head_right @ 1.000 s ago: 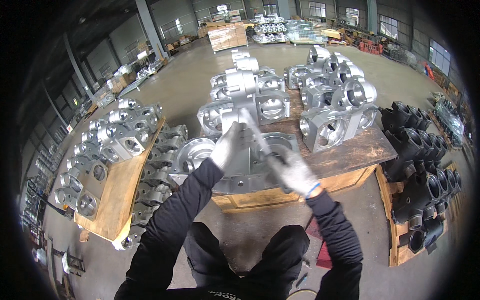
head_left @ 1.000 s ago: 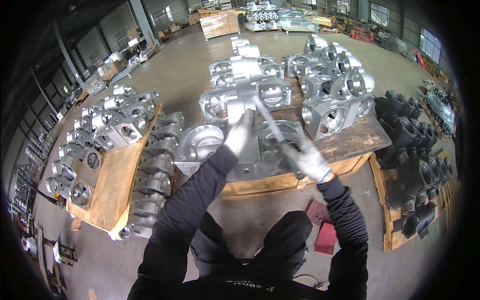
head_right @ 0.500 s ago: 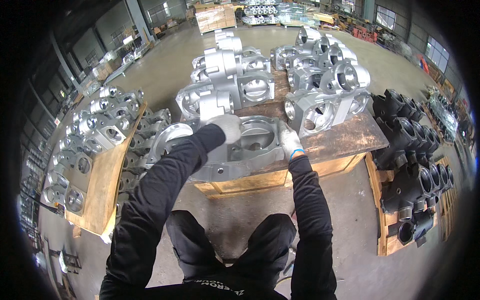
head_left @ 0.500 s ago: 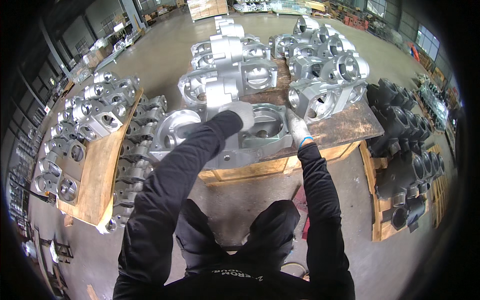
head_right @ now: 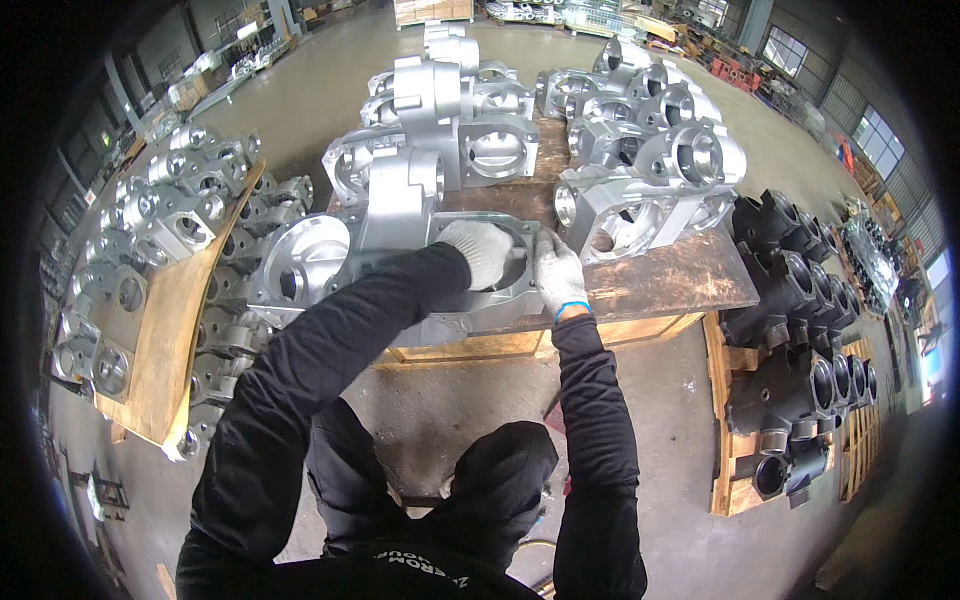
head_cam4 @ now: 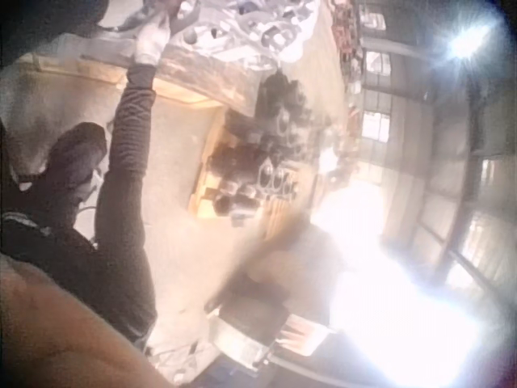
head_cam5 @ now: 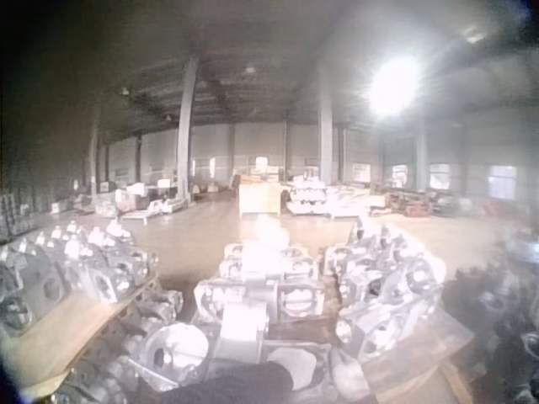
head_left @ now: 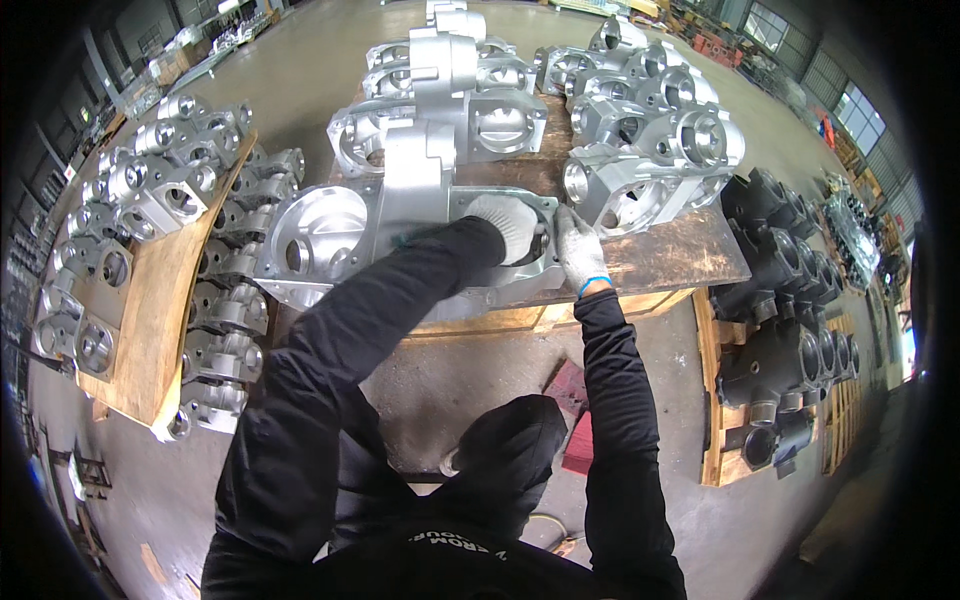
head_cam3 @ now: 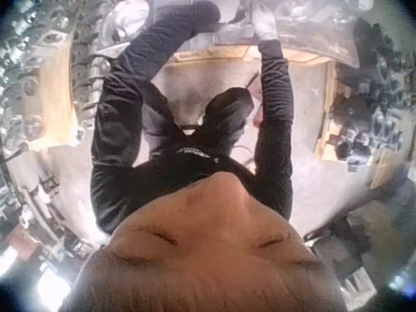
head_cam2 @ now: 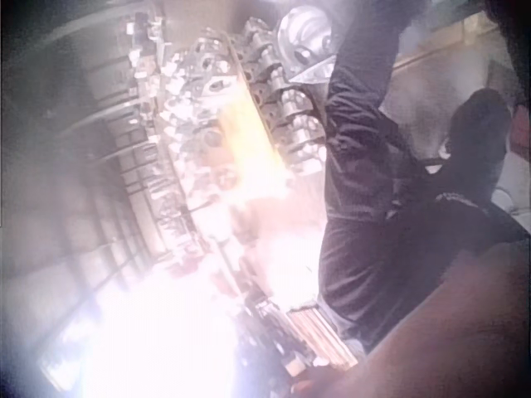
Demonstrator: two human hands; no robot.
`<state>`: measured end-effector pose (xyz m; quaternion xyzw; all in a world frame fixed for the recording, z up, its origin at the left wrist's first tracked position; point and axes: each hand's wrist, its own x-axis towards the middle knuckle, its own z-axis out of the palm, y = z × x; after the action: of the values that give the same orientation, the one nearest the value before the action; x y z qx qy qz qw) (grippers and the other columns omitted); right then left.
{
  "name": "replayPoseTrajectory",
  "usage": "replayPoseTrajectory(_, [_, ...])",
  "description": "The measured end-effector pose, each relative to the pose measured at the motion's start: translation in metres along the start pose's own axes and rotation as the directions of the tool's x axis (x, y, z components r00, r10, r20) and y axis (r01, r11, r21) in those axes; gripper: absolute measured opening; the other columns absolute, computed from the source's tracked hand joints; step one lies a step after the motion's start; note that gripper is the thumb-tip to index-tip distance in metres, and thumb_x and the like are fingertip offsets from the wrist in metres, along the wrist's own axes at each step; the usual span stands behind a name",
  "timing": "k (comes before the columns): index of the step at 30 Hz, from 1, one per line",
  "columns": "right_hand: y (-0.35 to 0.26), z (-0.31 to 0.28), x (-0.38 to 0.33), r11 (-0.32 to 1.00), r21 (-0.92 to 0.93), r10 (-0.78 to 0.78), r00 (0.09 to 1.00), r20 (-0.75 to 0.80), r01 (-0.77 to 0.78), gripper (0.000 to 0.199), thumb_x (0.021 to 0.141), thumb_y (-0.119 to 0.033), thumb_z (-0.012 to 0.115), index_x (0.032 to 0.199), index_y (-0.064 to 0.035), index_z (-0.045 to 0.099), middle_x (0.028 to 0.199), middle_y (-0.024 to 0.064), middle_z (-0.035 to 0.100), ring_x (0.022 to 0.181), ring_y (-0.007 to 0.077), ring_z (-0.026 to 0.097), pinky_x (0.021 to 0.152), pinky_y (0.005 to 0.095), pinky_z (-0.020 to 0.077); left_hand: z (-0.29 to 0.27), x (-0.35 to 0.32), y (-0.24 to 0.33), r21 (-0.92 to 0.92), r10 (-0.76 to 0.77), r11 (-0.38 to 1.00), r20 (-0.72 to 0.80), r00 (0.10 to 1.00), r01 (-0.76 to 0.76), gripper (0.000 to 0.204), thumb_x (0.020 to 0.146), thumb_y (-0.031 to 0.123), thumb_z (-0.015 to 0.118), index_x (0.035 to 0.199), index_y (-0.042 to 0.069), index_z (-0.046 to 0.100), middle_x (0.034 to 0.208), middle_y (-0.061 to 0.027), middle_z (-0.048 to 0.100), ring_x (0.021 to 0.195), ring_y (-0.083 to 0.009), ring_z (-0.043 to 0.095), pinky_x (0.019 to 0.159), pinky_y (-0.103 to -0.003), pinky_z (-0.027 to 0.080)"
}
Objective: The person uses a deburring tool to scrape and smooth the edges of a large metal casting on a wooden workbench. They repeatedly reposition the casting to access different edges and continue the deburring process throughout the clip.
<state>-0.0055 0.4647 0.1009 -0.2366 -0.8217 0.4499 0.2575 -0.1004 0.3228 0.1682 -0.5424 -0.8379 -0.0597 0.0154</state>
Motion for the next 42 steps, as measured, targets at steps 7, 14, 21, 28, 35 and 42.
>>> replayPoseTrajectory(7, [0.023, 0.004, 0.011, 0.984, 0.156, 0.086, 0.996, 0.038, -0.090, 0.056, 0.105, -0.043, 0.054, 0.135, 0.0036, 0.063, 0.120, 0.0250, 0.072, 0.106, 0.0312, 0.071, 0.093, 0.0387, 0.0534, -0.019, -0.025, -0.045, 0.103, 0.586, 0.805, 0.016, 0.810, -0.585, 0.009, 0.079, 0.022, 0.068, 0.082, 0.013, 0.069, 0.074, -0.0100, 0.069, 0.074, -0.0337, 0.071, 0.063, -0.046, 0.054])
replayPoseTrajectory(14, [0.015, 0.004, 0.004, 0.961, 0.214, 0.172, 0.984, 0.040, -0.176, 0.054, 0.106, -0.043, 0.054, 0.136, 0.0002, 0.064, 0.117, 0.0224, 0.074, 0.100, 0.0280, 0.071, 0.089, 0.0362, 0.0548, -0.010, -0.016, -0.064, 0.221, 0.690, 0.699, 0.043, 0.722, -0.681, 0.016, 0.078, 0.016, 0.067, 0.093, 0.019, 0.071, 0.084, -0.0033, 0.069, 0.087, -0.0247, 0.071, 0.078, -0.041, 0.055])
replayPoseTrajectory(21, [-0.001, 0.002, -0.001, 0.972, 0.155, 0.177, 0.984, 0.003, -0.175, 0.050, 0.106, -0.041, 0.051, 0.133, -0.0016, 0.065, 0.114, 0.0242, 0.073, 0.104, 0.0311, 0.070, 0.093, 0.0373, 0.0528, -0.005, 0.008, -0.037, 0.079, 0.136, 0.989, -0.193, 0.972, -0.123, 0.014, 0.085, 0.015, 0.064, 0.096, 0.012, 0.071, 0.084, -0.0111, 0.073, 0.082, -0.0313, 0.074, 0.070, -0.047, 0.058])
replayPoseTrajectory(28, [0.008, 0.001, 0.003, 0.986, 0.108, 0.125, 0.992, 0.020, -0.126, 0.052, 0.105, -0.042, 0.050, 0.133, -0.0005, 0.064, 0.114, 0.0255, 0.073, 0.102, 0.0340, 0.071, 0.091, 0.0386, 0.0534, -0.003, 0.013, -0.045, 0.230, 0.042, 0.973, -0.037, 0.998, -0.032, 0.018, 0.089, 0.016, 0.060, 0.092, 0.009, 0.076, 0.087, -0.0151, 0.076, 0.084, -0.0339, 0.076, 0.071, -0.049, 0.059])
replayPoseTrajectory(35, [0.005, -0.001, -0.001, 0.983, 0.166, 0.080, 0.997, 0.017, -0.082, 0.050, 0.106, -0.039, 0.056, 0.134, 0.0015, 0.065, 0.120, 0.0224, 0.073, 0.110, 0.0247, 0.068, 0.098, 0.0344, 0.0503, 0.014, 0.010, -0.022, 0.105, 0.042, 0.994, -0.124, 0.991, -0.029, 0.024, 0.090, 0.021, 0.059, 0.087, 0.007, 0.078, 0.085, -0.0161, 0.076, 0.082, -0.0341, 0.076, 0.070, -0.047, 0.060])
replayPoseTrajectory(42, [-0.001, -0.005, 0.000, 0.976, 0.170, 0.124, 0.990, 0.067, -0.134, 0.051, 0.106, -0.037, 0.052, 0.134, 0.0051, 0.063, 0.124, 0.0244, 0.070, 0.114, 0.0312, 0.066, 0.101, 0.0363, 0.0473, 0.003, 0.010, -0.034, 0.089, 0.427, 0.903, -0.085, 0.900, -0.420, 0.009, 0.079, 0.021, 0.072, 0.080, 0.012, 0.071, 0.077, -0.0109, 0.072, 0.077, -0.0329, 0.073, 0.067, -0.047, 0.057])
